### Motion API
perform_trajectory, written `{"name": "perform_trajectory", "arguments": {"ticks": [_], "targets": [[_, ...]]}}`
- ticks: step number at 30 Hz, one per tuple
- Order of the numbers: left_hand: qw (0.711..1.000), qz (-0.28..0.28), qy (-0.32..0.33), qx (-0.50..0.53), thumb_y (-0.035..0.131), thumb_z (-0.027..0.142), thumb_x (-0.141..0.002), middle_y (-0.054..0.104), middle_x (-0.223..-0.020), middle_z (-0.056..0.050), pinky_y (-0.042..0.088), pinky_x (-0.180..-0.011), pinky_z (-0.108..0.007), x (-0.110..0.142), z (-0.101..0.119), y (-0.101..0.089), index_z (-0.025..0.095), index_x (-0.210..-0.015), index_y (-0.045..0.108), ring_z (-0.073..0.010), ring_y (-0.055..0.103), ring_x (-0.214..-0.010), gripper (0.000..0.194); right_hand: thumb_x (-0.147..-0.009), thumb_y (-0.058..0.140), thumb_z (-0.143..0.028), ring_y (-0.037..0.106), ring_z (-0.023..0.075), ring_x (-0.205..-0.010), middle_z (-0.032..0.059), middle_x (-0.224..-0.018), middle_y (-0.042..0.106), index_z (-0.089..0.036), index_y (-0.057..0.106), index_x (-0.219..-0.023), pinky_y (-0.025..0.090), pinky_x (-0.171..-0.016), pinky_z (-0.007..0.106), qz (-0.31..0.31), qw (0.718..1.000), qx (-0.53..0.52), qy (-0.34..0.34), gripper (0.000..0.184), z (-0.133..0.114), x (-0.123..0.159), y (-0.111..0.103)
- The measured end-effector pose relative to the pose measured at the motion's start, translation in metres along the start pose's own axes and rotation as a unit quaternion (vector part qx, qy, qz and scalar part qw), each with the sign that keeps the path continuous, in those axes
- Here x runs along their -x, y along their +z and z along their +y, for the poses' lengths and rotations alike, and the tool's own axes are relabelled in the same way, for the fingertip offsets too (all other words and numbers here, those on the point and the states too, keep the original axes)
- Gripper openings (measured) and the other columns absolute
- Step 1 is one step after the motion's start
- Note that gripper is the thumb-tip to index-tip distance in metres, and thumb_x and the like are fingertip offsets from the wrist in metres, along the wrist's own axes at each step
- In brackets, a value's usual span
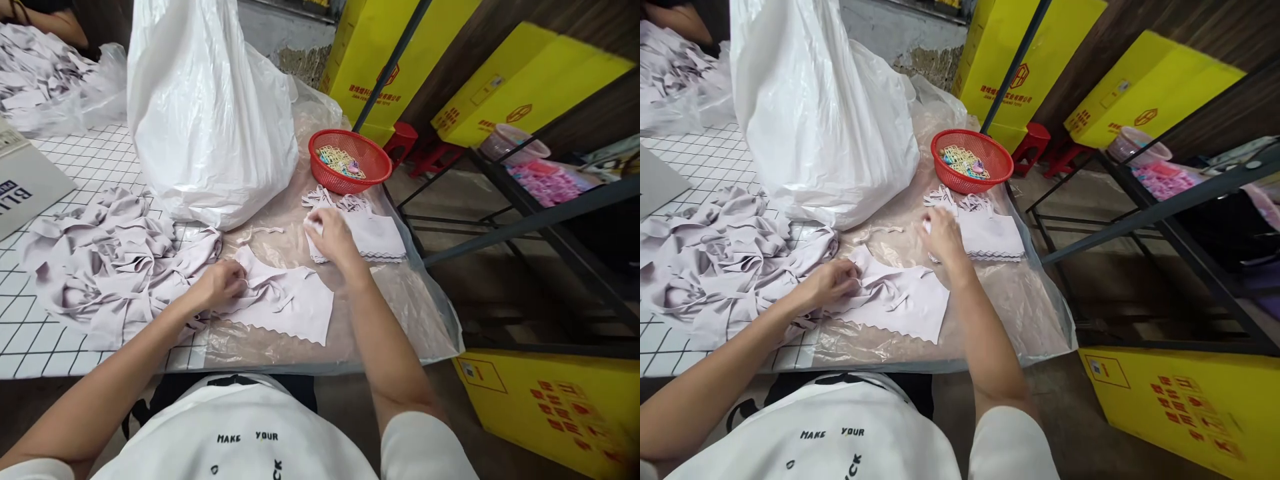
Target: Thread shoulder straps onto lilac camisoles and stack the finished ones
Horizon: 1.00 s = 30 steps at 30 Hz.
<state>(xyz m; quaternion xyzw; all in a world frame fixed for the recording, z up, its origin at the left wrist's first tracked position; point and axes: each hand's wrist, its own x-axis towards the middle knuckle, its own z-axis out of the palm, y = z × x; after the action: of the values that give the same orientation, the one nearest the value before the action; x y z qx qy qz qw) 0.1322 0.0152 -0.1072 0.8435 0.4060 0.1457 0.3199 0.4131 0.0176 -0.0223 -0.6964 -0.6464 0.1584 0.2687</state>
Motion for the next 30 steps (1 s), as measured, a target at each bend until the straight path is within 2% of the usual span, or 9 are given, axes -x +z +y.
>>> {"name": "perform_trajectory", "arguments": {"ticks": [3, 5, 6, 9, 12, 17, 23, 27, 30], "targets": [[0.993, 0.113, -0.039, 0.007, 0.051, 0.037, -0.089, 0.067, -0.098, -0.008, 0.049, -0.079, -0.036, -0.002, 0.002, -0.017, 0.018, -0.093, 0.059, -0.0223, 0.059, -0.086, 0.022, -0.085, 0.065, -0.028, 0.060, 0.0179, -0.078, 0.0032, -0.083, 0.066, -0.019, 0.063, -0.085, 0.044, -0.071, 0.029, -0.196, 0.980, 0.009, -0.029, 0.009, 0.011, 0.062, 0.002], [0.980, 0.187, -0.009, -0.060, 0.052, 0.037, -0.090, 0.064, -0.102, -0.010, 0.047, -0.084, -0.040, 0.007, 0.005, -0.023, 0.018, -0.099, 0.058, -0.0248, 0.057, -0.093, 0.022, -0.083, 0.070, -0.032, 0.061, 0.0178, -0.078, 0.0028, -0.084, 0.066, -0.020, 0.063, -0.086, 0.044, -0.069, 0.029, -0.245, 0.967, 0.007, -0.067, 0.014, 0.021, 0.106, 0.006], [0.979, 0.181, 0.023, -0.090, 0.053, 0.037, -0.090, 0.063, -0.103, -0.011, 0.046, -0.085, -0.040, 0.014, 0.006, -0.024, 0.018, -0.100, 0.058, -0.0256, 0.056, -0.095, 0.022, -0.082, 0.073, -0.033, 0.062, 0.0186, -0.082, 0.0034, -0.087, 0.067, -0.021, 0.063, -0.087, 0.045, -0.072, 0.030, -0.242, 0.966, 0.011, -0.087, 0.016, 0.026, 0.125, 0.010], [0.984, 0.054, 0.102, -0.135, 0.057, 0.039, -0.089, 0.063, -0.098, -0.010, 0.046, -0.078, -0.038, 0.041, 0.004, -0.018, 0.019, -0.099, 0.060, -0.0247, 0.055, -0.089, 0.023, -0.080, 0.076, -0.032, 0.061, 0.0235, -0.093, 0.0058, -0.095, 0.067, -0.022, 0.062, -0.092, 0.043, -0.080, 0.035, -0.180, 0.976, 0.071, -0.101, 0.021, 0.047, 0.170, 0.020], [0.981, -0.001, 0.103, -0.164, 0.054, 0.033, -0.091, 0.063, -0.092, -0.009, 0.046, -0.073, -0.034, 0.063, -0.003, -0.009, 0.019, -0.093, 0.061, -0.0225, 0.055, -0.083, 0.016, -0.086, 0.070, -0.029, 0.060, 0.0248, -0.093, 0.0062, -0.092, 0.068, -0.022, 0.063, -0.090, 0.040, -0.078, 0.036, -0.137, 0.980, 0.112, -0.089, 0.010, 0.067, 0.190, 0.025], [0.977, 0.022, 0.113, -0.181, 0.039, 0.022, -0.095, 0.060, -0.078, -0.006, 0.046, -0.067, -0.031, 0.081, -0.006, -0.012, 0.019, -0.080, 0.059, -0.0191, 0.054, -0.073, 0.025, -0.098, 0.049, -0.028, 0.059, 0.0215, -0.084, 0.0059, -0.083, 0.068, -0.021, 0.065, -0.084, 0.038, -0.078, 0.036, -0.126, 0.980, 0.112, -0.105, 0.021, 0.077, 0.203, 0.005], [0.981, -0.004, 0.142, -0.133, 0.047, 0.029, -0.096, 0.062, -0.087, -0.006, 0.046, -0.067, -0.031, 0.095, 0.009, -0.021, 0.019, -0.083, 0.062, -0.0185, 0.055, -0.075, 0.021, -0.099, 0.045, -0.029, 0.060, 0.0209, -0.085, 0.0059, -0.086, 0.067, -0.022, 0.066, -0.088, 0.043, -0.077, 0.034, -0.173, 0.980, 0.075, -0.068, 0.025, 0.077, 0.211, -0.020], [0.976, 0.029, 0.187, -0.110, 0.045, 0.024, -0.097, 0.065, -0.099, -0.010, 0.050, -0.077, -0.036, 0.065, 0.035, 0.008, 0.018, -0.093, 0.065, -0.0208, 0.058, -0.086, 0.021, -0.095, 0.045, -0.013, 0.058, 0.0220, -0.093, 0.0099, -0.098, 0.065, -0.021, 0.068, -0.108, 0.042, -0.079, 0.034, -0.061, 0.983, 0.132, -0.112, 0.027, 0.073, 0.173, 0.002], [0.970, 0.022, 0.235, -0.064, 0.043, 0.023, -0.098, 0.065, -0.113, -0.013, 0.053, -0.087, -0.038, 0.032, 0.052, 0.048, 0.017, -0.108, 0.065, -0.0223, 0.061, -0.101, 0.025, -0.091, 0.050, -0.007, 0.055, 0.0226, -0.097, 0.0098, -0.104, 0.064, -0.023, 0.070, -0.105, 0.038, -0.081, 0.035, -0.066, 0.963, 0.187, -0.182, 0.029, 0.067, 0.134, 0.024]]}}
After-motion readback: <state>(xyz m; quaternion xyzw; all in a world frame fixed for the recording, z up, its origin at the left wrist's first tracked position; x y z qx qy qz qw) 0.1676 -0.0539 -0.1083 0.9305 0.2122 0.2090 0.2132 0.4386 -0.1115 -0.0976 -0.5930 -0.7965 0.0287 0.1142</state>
